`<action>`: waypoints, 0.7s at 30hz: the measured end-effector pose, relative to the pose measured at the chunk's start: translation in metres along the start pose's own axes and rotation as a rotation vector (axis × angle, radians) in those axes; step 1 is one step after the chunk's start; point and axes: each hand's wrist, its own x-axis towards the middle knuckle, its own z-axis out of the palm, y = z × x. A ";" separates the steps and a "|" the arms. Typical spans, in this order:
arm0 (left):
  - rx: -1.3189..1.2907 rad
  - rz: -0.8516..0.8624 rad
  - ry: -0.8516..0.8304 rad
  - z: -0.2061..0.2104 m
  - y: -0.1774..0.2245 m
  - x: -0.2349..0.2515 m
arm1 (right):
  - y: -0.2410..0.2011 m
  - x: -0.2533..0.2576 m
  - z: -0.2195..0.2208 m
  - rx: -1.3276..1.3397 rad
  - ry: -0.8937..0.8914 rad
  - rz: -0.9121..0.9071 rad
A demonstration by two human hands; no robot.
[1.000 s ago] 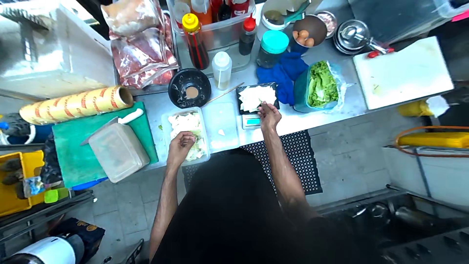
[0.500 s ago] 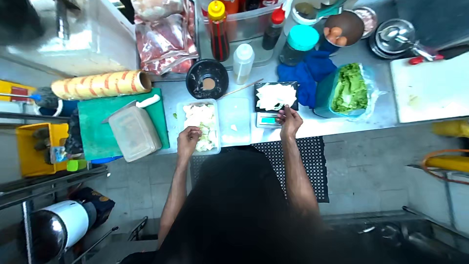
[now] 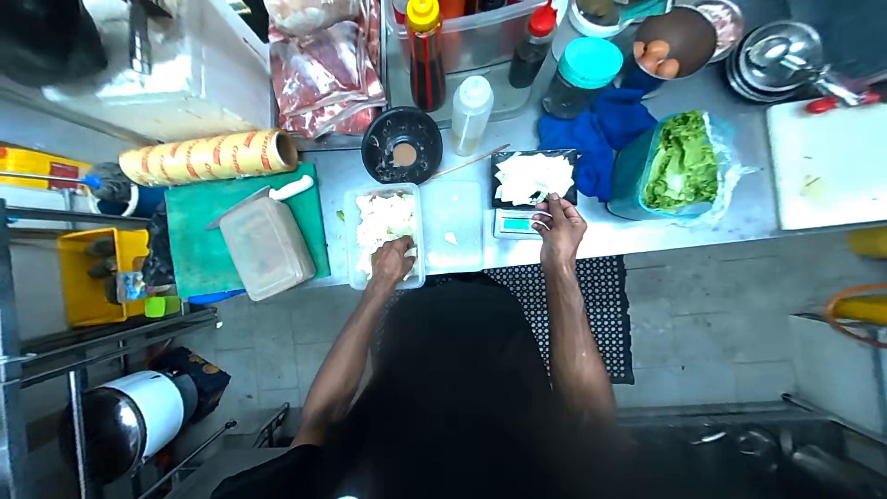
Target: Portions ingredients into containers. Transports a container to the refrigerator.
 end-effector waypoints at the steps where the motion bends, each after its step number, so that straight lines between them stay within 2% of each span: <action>1: -0.031 0.020 -0.002 -0.003 -0.004 -0.003 | -0.002 -0.001 -0.002 0.001 -0.001 -0.007; 5: -0.106 0.040 -0.008 -0.024 -0.027 -0.015 | -0.007 -0.005 -0.010 -0.011 -0.002 -0.019; 9: -0.192 -0.085 0.287 -0.042 -0.037 -0.026 | -0.005 -0.009 -0.010 -0.022 -0.021 0.003; 11: -0.172 -0.155 0.347 -0.039 -0.039 -0.025 | -0.003 -0.010 -0.005 -0.030 -0.042 0.014; 15: 0.070 -0.352 0.138 -0.043 -0.025 0.019 | -0.008 -0.015 0.009 -0.042 -0.098 0.011; 18: 0.011 -0.258 0.208 -0.045 -0.030 0.011 | -0.012 -0.017 0.012 -0.032 -0.127 -0.002; 21: -0.175 -0.168 0.129 -0.068 -0.041 -0.009 | -0.015 -0.018 0.009 -0.027 -0.130 -0.012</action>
